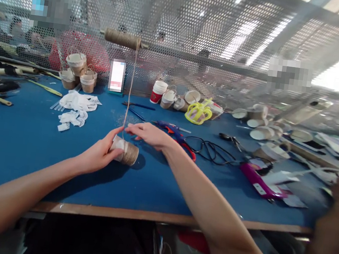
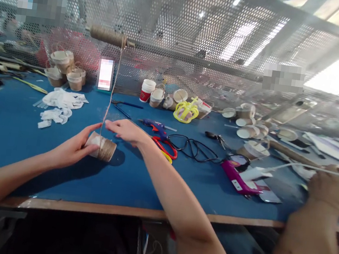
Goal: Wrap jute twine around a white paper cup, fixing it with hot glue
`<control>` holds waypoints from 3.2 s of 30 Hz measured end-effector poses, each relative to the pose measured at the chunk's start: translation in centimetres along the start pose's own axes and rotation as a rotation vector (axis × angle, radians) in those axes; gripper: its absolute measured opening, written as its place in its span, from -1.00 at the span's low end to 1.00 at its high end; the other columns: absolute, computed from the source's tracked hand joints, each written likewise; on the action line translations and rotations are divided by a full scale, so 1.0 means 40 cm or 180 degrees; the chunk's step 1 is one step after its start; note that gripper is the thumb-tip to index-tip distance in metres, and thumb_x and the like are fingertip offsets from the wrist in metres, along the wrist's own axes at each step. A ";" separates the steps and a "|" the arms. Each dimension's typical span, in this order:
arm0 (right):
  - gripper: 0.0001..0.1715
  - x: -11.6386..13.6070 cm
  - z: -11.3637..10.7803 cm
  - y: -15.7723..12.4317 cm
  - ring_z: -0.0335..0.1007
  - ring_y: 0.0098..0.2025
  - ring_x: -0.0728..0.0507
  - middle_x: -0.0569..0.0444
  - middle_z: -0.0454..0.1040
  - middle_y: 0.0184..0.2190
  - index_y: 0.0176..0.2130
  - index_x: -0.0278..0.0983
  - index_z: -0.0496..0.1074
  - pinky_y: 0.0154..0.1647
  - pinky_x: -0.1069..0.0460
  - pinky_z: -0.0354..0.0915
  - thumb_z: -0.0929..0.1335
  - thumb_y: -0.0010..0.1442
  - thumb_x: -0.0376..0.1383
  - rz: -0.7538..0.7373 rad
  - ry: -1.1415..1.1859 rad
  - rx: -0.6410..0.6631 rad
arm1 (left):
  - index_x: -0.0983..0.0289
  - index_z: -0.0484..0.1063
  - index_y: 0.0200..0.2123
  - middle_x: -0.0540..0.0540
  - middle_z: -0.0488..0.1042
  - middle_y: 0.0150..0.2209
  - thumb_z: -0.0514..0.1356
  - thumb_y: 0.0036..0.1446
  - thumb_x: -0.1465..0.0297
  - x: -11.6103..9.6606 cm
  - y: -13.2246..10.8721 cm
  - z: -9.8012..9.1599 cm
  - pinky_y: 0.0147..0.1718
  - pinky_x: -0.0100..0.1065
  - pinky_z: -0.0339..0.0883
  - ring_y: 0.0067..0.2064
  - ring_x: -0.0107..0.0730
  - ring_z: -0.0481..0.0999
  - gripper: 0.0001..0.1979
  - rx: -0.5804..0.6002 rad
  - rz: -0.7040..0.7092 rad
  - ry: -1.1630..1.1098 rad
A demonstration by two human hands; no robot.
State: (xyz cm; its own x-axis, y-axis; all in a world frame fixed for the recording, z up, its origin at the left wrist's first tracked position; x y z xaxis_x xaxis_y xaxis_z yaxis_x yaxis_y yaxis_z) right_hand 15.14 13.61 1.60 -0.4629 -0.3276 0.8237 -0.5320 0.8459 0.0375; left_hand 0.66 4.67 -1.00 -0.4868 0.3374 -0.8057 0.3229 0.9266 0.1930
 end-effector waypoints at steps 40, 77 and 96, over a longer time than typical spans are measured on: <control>-0.79 0.070 0.017 -0.139 0.21 -0.49 0.05 0.16 0.38 -0.54 -0.47 -0.34 0.40 -0.45 0.10 0.16 0.35 0.01 -0.21 -0.0332 0.0381 -0.0350 | 0.26 -0.20 0.21 0.03 0.36 -0.37 0.00 0.16 0.31 -0.054 -0.035 0.000 -0.38 -0.38 0.26 -0.41 -0.41 0.33 -0.40 0.0297 0.0133 -0.0273; -0.77 0.046 0.055 -0.131 0.15 -0.51 0.01 0.18 0.24 -0.57 -0.47 -0.26 0.17 -0.49 0.09 0.07 0.15 0.19 -0.23 0.0108 -0.0314 -0.0479 | 0.23 -0.05 0.15 0.15 0.27 -0.05 0.21 -0.04 0.43 -0.058 -0.032 0.008 -0.37 -0.45 0.29 -0.22 -0.38 0.36 -0.29 0.0060 -0.0155 -0.1102; -0.79 0.049 0.059 -0.137 0.10 -0.50 0.01 0.17 0.21 -0.54 -0.47 -0.25 0.15 -0.45 0.07 0.05 0.16 0.18 -0.24 -0.0148 -0.0338 -0.0661 | 0.24 0.06 0.10 0.14 0.33 -0.05 0.12 0.08 0.38 -0.061 -0.037 0.006 -0.19 -0.34 0.27 -0.14 -0.32 0.37 -0.49 0.0041 0.0107 -0.0678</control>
State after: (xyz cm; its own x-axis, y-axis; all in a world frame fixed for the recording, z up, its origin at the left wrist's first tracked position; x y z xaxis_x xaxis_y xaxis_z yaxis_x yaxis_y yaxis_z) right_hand 15.46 7.32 1.68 -0.5190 -0.4013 0.7547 -0.4022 0.8937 0.1987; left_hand 1.56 2.44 0.54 -0.2936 0.3242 -0.8993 0.3470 0.9127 0.2157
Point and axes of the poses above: each hand's wrist, its own y-axis towards the middle knuckle, its own z-axis out of the palm, x = y × z, the point moved 3 cm from there along y, towards the middle knuckle
